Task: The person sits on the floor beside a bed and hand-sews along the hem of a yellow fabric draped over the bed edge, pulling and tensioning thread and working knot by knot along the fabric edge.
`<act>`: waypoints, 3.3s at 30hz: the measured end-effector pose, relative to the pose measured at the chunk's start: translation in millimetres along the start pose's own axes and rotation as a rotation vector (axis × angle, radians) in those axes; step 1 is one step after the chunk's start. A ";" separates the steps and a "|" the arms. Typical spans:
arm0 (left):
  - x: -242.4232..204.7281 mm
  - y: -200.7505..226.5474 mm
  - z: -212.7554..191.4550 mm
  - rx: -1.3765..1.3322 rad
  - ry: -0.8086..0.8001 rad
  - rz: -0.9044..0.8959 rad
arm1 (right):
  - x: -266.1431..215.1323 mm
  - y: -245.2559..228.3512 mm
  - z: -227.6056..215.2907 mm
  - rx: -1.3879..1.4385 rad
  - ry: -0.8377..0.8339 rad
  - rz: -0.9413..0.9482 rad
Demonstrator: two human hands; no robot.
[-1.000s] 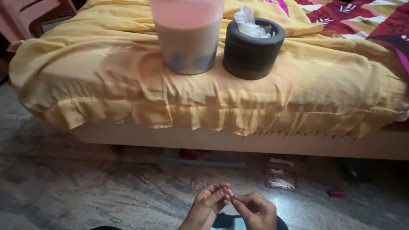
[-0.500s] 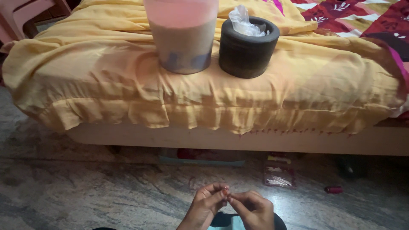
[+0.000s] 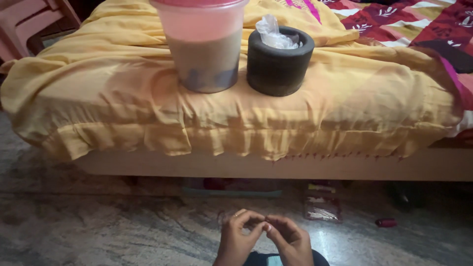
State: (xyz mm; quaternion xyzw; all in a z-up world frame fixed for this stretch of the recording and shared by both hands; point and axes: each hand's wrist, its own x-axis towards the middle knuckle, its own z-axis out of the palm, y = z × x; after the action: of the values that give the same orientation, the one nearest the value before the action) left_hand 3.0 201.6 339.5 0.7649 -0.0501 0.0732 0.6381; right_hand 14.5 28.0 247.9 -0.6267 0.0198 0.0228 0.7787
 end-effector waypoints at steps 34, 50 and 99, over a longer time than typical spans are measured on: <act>113.7 -36.9 21.4 -1.073 -0.072 -0.388 | 108.9 -35.7 18.5 0.256 0.082 0.168; 97.0 -17.5 13.8 -1.089 -0.065 -0.368 | 93.8 -54.8 38.6 0.218 0.122 -0.077; 94.1 -13.1 11.9 -0.991 -0.054 -0.320 | 79.1 -89.5 57.5 0.523 -0.040 0.101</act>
State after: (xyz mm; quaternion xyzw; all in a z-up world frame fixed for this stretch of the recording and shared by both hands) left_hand 98.4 193.9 341.3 0.3708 0.0225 -0.0776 0.9252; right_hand 98.9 65.9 342.8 -0.4017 0.0407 0.0681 0.9123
